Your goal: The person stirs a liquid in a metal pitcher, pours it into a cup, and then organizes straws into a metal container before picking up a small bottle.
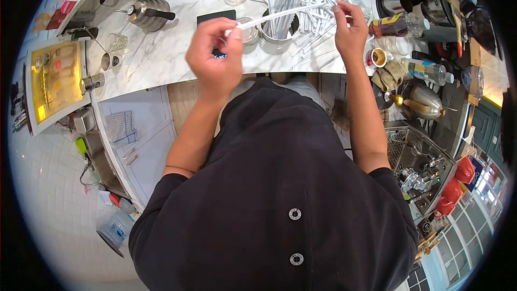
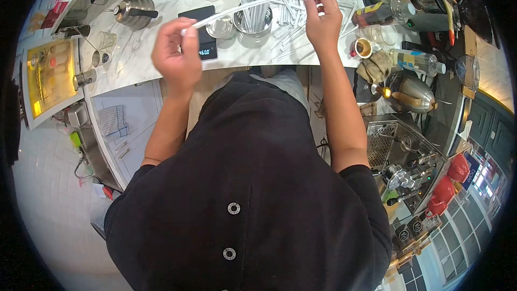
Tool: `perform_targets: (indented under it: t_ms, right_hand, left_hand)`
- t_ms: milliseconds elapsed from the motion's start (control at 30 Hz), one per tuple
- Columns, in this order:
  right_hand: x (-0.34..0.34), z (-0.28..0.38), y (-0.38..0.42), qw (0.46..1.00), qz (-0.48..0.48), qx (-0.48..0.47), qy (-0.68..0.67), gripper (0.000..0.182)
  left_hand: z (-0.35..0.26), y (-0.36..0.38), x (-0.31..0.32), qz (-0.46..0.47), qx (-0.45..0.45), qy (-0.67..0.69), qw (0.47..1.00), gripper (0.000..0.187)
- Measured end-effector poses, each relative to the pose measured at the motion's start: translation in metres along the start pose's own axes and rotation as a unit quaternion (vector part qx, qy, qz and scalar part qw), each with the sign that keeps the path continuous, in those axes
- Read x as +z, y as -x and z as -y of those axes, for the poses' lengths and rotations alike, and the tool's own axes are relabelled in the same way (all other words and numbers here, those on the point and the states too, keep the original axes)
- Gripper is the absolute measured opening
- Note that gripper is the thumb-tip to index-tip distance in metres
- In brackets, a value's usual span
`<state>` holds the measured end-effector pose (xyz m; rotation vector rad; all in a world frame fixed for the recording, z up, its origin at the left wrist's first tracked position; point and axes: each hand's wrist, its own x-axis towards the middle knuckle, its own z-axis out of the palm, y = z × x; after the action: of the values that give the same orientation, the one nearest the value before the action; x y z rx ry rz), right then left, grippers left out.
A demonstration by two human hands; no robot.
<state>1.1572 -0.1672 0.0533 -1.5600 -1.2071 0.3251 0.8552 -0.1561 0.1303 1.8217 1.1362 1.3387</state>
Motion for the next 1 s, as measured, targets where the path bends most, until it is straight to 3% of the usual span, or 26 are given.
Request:
perform_targets:
  t_ms: [67,200,267,367,467,567,667,767,867,1000]
  right_hand:
    - [0.002,0.001,-0.001,0.997,-0.031,0.026,-0.060,0.015]
    - [0.002,0.011,-0.005,0.993,-0.055,-0.006,-0.101,0.016]
    - [-0.001,0.026,-0.006,0.994,-0.059,-0.014,-0.095,0.014]
    - [-0.005,0.056,-0.006,0.976,-0.099,-0.031,-0.191,0.012]
    - [-0.013,0.080,-0.004,0.973,-0.090,-0.051,-0.205,0.011]
    - [-0.007,0.094,0.001,0.972,-0.064,-0.031,-0.224,0.012]
    - [0.005,0.089,0.004,0.965,-0.044,-0.004,-0.258,0.010]
    - [0.018,0.066,0.010,0.977,-0.024,0.017,-0.211,0.013]
    - [0.034,0.050,0.012,0.984,0.001,0.049,-0.173,0.016]
    - [0.048,0.036,0.013,0.984,0.059,0.121,-0.121,0.018]
  left_hand:
    - [-0.003,-0.013,-0.012,-0.050,0.056,0.060,0.995,0.013]
    - [-0.026,-0.032,-0.031,-0.117,0.069,0.106,0.985,0.012]
    - [-0.031,-0.038,-0.038,-0.122,0.079,0.101,0.984,0.012]
    - [-0.036,-0.046,-0.043,-0.133,0.062,0.117,0.982,0.012]
    - [-0.035,-0.056,-0.044,-0.144,0.132,0.132,0.972,0.012]
    - [-0.034,-0.064,-0.046,-0.125,0.189,0.113,0.967,0.011]
    - [-0.032,-0.068,-0.041,-0.085,0.169,0.112,0.976,0.011]
    - [-0.016,-0.074,-0.025,-0.056,0.149,0.063,0.985,0.003]
    - [-0.004,-0.075,-0.003,0.041,0.142,-0.068,0.987,0.010]
    - [0.042,-0.073,0.041,0.089,0.087,-0.067,0.990,0.017]
